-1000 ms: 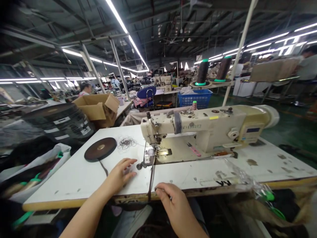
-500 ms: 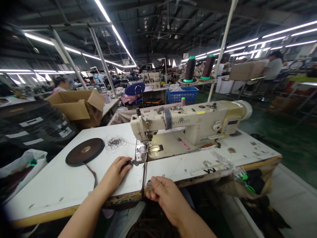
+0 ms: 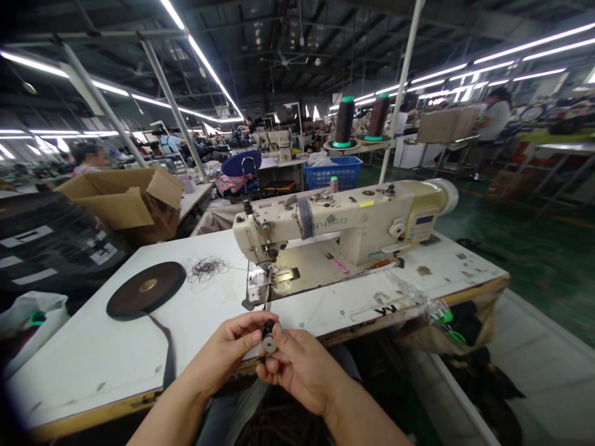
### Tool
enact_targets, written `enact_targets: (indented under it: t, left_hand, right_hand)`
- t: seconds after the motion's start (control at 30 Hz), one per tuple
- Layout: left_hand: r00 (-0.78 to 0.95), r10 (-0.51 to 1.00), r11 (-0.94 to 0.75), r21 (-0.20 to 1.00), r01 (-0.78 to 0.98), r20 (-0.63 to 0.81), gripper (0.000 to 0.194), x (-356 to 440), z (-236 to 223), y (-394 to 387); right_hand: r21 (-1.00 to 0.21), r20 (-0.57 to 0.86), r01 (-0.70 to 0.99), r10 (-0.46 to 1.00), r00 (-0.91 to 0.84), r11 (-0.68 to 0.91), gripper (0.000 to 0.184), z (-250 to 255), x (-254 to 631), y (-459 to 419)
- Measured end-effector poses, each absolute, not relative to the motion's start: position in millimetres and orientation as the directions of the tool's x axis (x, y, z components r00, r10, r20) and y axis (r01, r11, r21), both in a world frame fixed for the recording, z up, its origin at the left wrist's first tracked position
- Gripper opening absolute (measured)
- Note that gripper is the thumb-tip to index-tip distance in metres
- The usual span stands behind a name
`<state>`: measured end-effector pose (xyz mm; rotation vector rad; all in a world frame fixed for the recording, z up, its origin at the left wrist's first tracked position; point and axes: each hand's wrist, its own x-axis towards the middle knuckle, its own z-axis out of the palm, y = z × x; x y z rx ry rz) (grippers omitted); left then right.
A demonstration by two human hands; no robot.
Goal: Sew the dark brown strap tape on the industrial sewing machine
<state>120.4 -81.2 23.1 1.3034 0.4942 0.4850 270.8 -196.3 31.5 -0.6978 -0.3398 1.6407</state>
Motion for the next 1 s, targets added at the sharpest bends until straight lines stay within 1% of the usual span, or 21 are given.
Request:
enact_targets:
  t: [0.1,0.17,0.27,0.37,0.4,0.43,0.5,0.57,0.63,0.67,0.73,0.8,0.83,0.87,0.93,1.0]
  left_hand:
    - [0.837,0.536,0.262,0.964,-0.039,-0.112,0.045,121,27,-87]
    - [0.832,0.544,0.227,0.974,-0.019,-0.111,0.048,122,30,-93]
    - [0.805,0.591,0.041,0.998,0.037,-0.054,0.05,125,33,-100]
    - [0.743,0.668,-0.185,0.978,0.097,0.053,0.046,127,30,-105]
    - [0.724,0.685,-0.222,0.97,0.102,0.081,0.044,127,28,-106]
    - [0.71,0.698,-0.218,0.972,0.09,0.09,0.043,128,26,-106]
    - [0.699,0.714,-0.094,0.995,0.027,0.049,0.044,130,23,-107]
    - [0.683,0.729,0.114,0.992,-0.058,-0.044,0.046,132,22,-107]
    - [0.665,0.737,0.299,0.941,-0.156,-0.124,0.045,134,23,-108]
    - [0.667,0.729,0.373,0.906,-0.2,-0.153,0.044,135,24,-108]
    - [0.688,0.701,0.481,0.837,-0.262,-0.188,0.043,135,25,-109]
    - [0.703,0.68,0.532,0.8,-0.279,-0.207,0.042,136,27,-111]
    - [0.706,0.675,0.541,0.793,-0.279,-0.212,0.041,136,27,-112]
    - [0.711,0.67,0.545,0.792,-0.275,-0.214,0.04,136,28,-113]
    - [0.74,0.642,0.543,0.8,-0.254,-0.201,0.037,136,28,-116]
    - [0.785,0.594,0.533,0.818,-0.219,-0.177,0.035,137,29,-119]
  right_hand:
    - [-0.584,-0.255,-0.792,0.967,-0.031,-0.18,0.054,32,273,-196]
    - [-0.587,-0.253,-0.792,0.967,-0.015,-0.166,0.056,33,275,-196]
    - [-0.591,-0.237,-0.792,0.972,-0.009,-0.152,0.059,33,274,-194]
    - [-0.614,-0.234,-0.776,0.972,0.006,-0.143,0.061,32,272,-192]
    - [-0.642,-0.229,-0.755,0.973,0.023,-0.133,0.062,32,272,-192]
    - [-0.687,-0.218,-0.717,0.975,0.048,-0.118,0.064,32,272,-193]
    - [-0.815,-0.173,-0.574,0.979,0.105,-0.083,0.068,33,275,-194]
    - [-0.932,-0.124,-0.356,0.983,0.133,-0.069,0.067,34,281,-197]
    - [-0.982,-0.107,-0.172,0.982,0.158,-0.079,0.06,34,289,-200]
    - [-0.987,-0.111,-0.134,0.979,0.174,-0.088,0.056,33,292,-201]
    - [-0.981,-0.126,-0.173,0.967,0.221,-0.088,0.052,31,299,-203]
    - [-0.962,-0.135,-0.264,0.958,0.254,-0.065,0.052,31,303,-204]
    - [-0.957,-0.128,-0.287,0.954,0.271,-0.046,0.051,33,303,-204]
    - [-0.961,-0.112,-0.276,0.951,0.288,-0.03,0.05,36,304,-205]
    - [-0.987,-0.051,-0.162,0.952,0.302,-0.001,0.047,45,303,-206]
    - [-0.999,0.037,0.007,0.958,0.284,0.036,0.042,55,301,-207]
